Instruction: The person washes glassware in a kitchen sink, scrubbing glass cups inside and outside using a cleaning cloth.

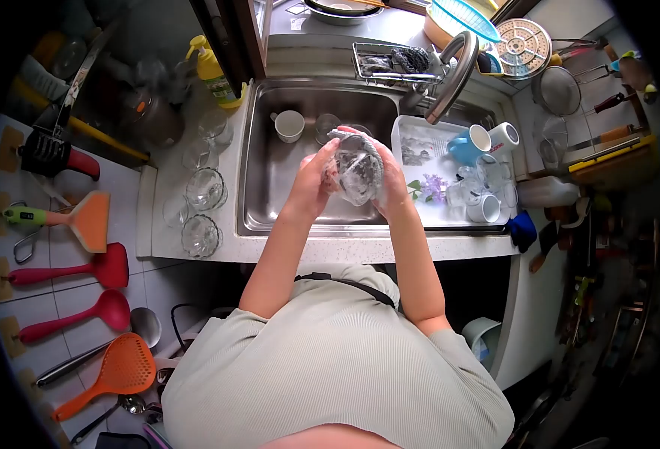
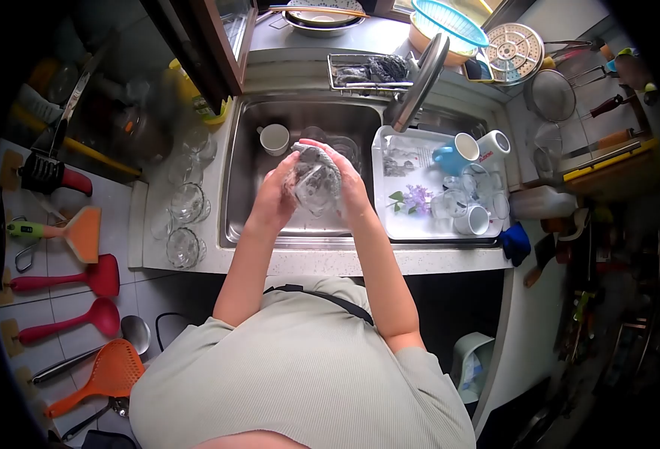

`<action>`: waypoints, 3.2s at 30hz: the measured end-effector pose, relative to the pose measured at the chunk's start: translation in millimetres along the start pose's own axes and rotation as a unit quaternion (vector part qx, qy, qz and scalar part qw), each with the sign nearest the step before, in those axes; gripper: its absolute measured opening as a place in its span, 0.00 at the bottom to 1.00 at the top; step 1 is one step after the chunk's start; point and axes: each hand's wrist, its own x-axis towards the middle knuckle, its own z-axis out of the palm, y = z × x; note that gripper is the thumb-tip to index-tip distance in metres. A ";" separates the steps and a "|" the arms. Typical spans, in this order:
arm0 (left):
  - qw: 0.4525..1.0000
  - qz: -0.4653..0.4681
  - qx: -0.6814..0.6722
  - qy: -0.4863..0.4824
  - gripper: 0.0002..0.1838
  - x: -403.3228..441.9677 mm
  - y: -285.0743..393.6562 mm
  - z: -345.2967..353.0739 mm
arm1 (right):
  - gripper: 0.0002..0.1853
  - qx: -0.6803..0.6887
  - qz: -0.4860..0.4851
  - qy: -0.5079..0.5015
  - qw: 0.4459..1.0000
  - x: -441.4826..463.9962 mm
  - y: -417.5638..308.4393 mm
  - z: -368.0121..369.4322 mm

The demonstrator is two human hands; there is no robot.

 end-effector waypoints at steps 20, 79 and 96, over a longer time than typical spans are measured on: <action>0.995 0.006 -0.092 -0.025 0.28 10.8 -32.9 -16.1 | 0.14 0.046 -0.007 0.317 0.947 0.5 29.2 -29.7; 0.989 0.004 -0.110 0.098 0.17 22.8 -18.7 -38.5 | 0.10 -0.676 -0.167 -0.103 0.710 -5.7 51.8 -5.8; 0.980 0.200 -0.012 0.025 0.28 15.5 -19.7 -27.5 | 0.30 -0.339 -0.081 0.086 0.933 -10.2 77.8 12.0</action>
